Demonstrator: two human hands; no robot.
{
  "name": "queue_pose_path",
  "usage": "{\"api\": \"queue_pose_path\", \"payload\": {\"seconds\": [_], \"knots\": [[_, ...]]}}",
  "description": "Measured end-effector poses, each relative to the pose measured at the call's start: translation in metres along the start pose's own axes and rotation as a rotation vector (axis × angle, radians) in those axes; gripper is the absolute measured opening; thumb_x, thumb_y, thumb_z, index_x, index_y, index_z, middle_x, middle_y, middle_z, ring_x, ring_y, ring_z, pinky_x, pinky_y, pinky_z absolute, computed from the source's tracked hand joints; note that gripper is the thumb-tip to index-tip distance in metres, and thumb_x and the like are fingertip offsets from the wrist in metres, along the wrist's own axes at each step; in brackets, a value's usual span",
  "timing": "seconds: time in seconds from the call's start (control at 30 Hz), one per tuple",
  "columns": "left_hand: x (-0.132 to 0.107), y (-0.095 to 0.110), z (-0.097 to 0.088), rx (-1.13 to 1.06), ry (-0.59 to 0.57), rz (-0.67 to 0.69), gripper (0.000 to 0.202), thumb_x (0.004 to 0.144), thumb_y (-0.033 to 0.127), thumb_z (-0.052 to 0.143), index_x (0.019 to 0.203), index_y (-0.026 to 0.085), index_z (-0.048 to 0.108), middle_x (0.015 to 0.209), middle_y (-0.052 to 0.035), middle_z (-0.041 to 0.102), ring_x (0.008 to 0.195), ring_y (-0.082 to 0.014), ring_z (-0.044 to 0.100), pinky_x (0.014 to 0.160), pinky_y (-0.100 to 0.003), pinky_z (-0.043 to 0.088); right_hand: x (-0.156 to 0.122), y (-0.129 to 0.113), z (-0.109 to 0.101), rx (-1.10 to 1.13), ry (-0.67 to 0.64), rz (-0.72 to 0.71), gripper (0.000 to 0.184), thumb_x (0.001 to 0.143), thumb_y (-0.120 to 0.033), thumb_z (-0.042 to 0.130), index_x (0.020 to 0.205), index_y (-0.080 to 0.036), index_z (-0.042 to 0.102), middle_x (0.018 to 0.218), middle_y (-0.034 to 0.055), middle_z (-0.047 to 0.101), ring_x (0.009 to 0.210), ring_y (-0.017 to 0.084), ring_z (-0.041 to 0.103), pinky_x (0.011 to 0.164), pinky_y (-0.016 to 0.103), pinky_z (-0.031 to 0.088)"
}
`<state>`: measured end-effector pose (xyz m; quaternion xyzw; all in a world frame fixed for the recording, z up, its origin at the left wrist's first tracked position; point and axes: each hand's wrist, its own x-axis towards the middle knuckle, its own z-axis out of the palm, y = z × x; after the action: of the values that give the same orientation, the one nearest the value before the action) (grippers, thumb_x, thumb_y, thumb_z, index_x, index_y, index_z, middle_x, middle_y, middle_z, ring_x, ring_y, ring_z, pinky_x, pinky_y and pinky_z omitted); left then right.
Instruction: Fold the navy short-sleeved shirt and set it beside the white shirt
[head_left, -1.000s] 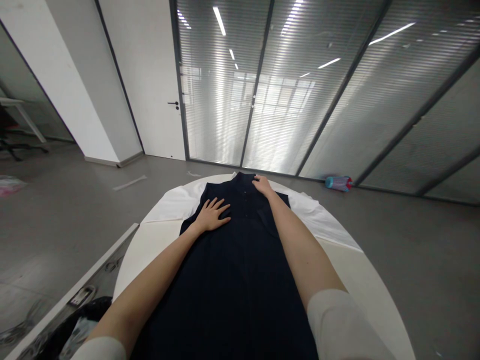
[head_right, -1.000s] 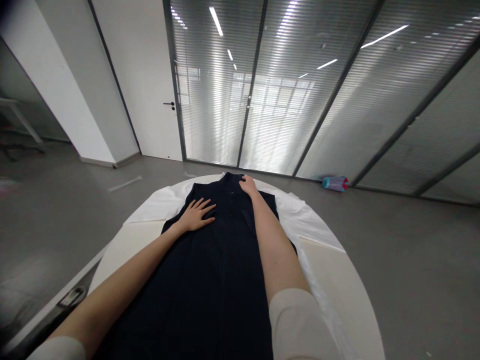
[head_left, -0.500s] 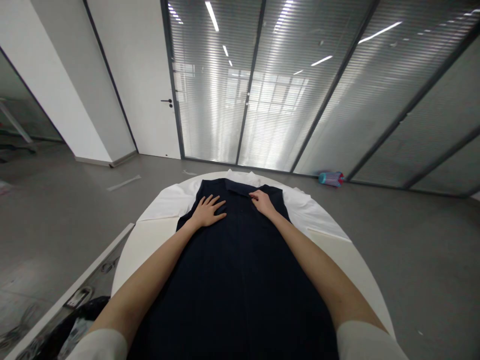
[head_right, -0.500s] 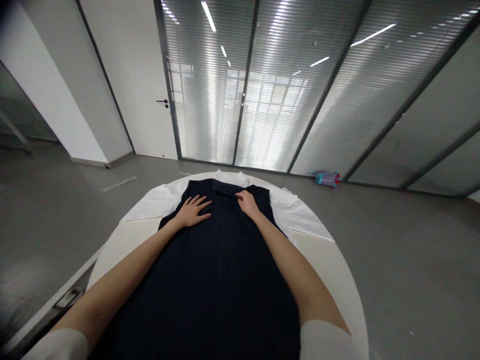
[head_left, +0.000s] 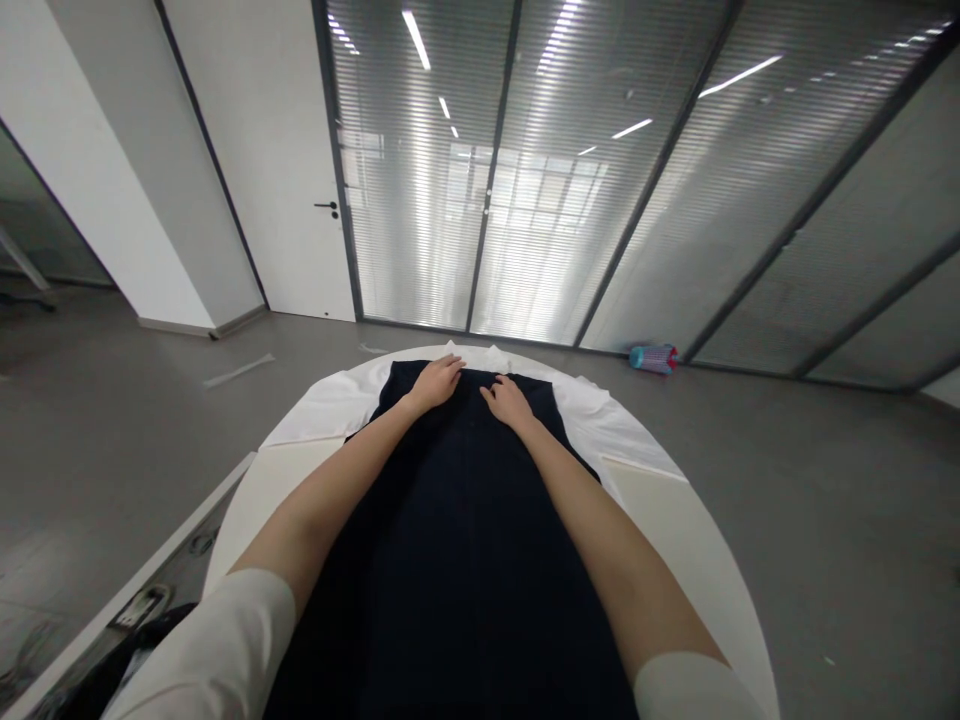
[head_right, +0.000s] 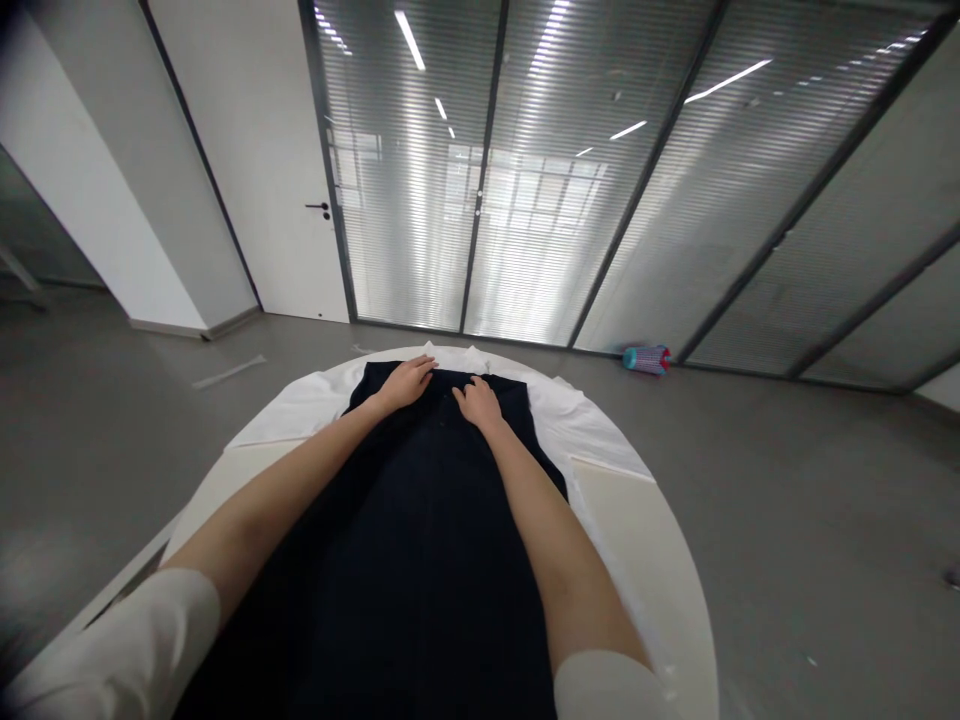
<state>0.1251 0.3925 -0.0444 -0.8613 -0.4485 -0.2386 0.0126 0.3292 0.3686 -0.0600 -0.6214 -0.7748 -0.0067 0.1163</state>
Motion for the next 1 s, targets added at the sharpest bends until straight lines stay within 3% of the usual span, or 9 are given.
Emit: {"api": "queue_pose_path", "payload": {"seconds": [0.1,0.2,0.27,0.37,0.53,0.67,0.77,0.87,1.0], "knots": [[0.008,0.000,0.029,0.059,-0.078,0.014,0.051,0.099,0.022,0.032,0.147,0.014,0.048,0.154,-0.0112,0.045,0.146,-0.0266,0.035,0.121,-0.046,0.026,0.002,-0.001,0.007,-0.001,-0.002,-0.017,0.061,0.103,-0.052,0.035,0.128,-0.005,0.064,0.151,0.0219,0.044,0.145,0.030,0.032,0.119,0.040,0.025],[0.004,-0.004,0.054,0.092,-0.156,-0.026,0.055,0.099,0.026,0.032,0.153,0.020,0.040,0.159,-0.0086,0.037,0.149,-0.0269,0.029,0.122,-0.050,0.018,0.004,-0.003,0.012,0.051,-0.071,0.013,0.072,0.101,-0.060,0.031,0.150,-0.008,0.041,0.160,0.0213,0.029,0.149,0.031,0.026,0.119,0.045,0.023],[0.001,-0.009,0.065,0.087,-0.191,-0.057,0.056,0.099,0.029,0.032,0.155,0.022,0.036,0.161,-0.0075,0.032,0.150,-0.0259,0.027,0.123,-0.049,0.016,0.006,-0.002,0.013,0.066,-0.169,0.041,0.079,0.099,-0.067,0.025,0.158,-0.013,0.027,0.164,0.0181,0.019,0.151,0.030,0.020,0.120,0.051,0.018],[0.000,-0.014,0.072,0.072,-0.210,-0.095,0.057,0.100,0.033,0.031,0.157,0.023,0.033,0.163,-0.0071,0.029,0.151,-0.0251,0.025,0.123,-0.049,0.015,0.009,0.000,0.014,0.061,-0.296,0.067,0.086,0.096,-0.073,0.017,0.160,-0.015,0.022,0.166,0.0151,0.011,0.153,0.028,0.011,0.121,0.055,0.008],[0.000,-0.010,0.070,0.071,-0.221,-0.118,0.057,0.101,0.034,0.030,0.156,0.020,0.033,0.163,-0.0097,0.028,0.151,-0.0263,0.025,0.123,-0.049,0.016,0.011,0.001,0.015,0.064,-0.333,0.077,0.090,0.095,-0.074,0.014,0.160,-0.012,0.018,0.166,0.0131,0.006,0.154,0.026,0.006,0.122,0.055,0.004],[-0.009,-0.001,0.061,0.117,-0.146,-0.106,0.055,0.102,0.031,0.027,0.152,0.011,0.040,0.162,-0.0153,0.029,0.151,-0.0276,0.025,0.122,-0.048,0.020,0.010,0.001,0.016,0.055,-0.318,0.082,0.089,0.096,-0.073,0.012,0.160,-0.012,0.017,0.167,0.0121,0.005,0.154,0.026,0.004,0.122,0.055,0.002],[-0.019,0.002,0.051,0.173,-0.119,-0.037,0.053,0.103,0.031,0.027,0.150,0.015,0.043,0.159,-0.0130,0.037,0.148,-0.0297,0.031,0.118,-0.050,0.028,0.011,0.001,0.016,0.061,-0.342,0.092,0.089,0.095,-0.074,0.013,0.161,-0.014,0.016,0.167,0.0110,0.003,0.154,0.025,0.003,0.122,0.053,0.002],[-0.022,0.001,0.044,0.197,-0.196,0.045,0.053,0.104,0.034,0.026,0.152,0.019,0.040,0.157,-0.0105,0.041,0.145,-0.0319,0.035,0.116,-0.054,0.030,0.012,0.002,0.015,0.080,-0.353,0.095,0.088,0.095,-0.074,0.014,0.161,-0.014,0.015,0.167,0.0102,0.002,0.154,0.025,0.001,0.122,0.052,0.002],[-0.016,0.000,0.038,0.186,-0.309,0.029,0.054,0.105,0.036,0.023,0.153,0.017,0.038,0.157,-0.0131,0.040,0.145,-0.0330,0.036,0.116,-0.057,0.027,0.010,0.002,0.016,0.091,-0.316,0.085,0.084,0.097,-0.070,0.014,0.161,-0.015,0.017,0.167,0.0100,0.004,0.154,0.024,0.002,0.122,0.053,0.004]]}}
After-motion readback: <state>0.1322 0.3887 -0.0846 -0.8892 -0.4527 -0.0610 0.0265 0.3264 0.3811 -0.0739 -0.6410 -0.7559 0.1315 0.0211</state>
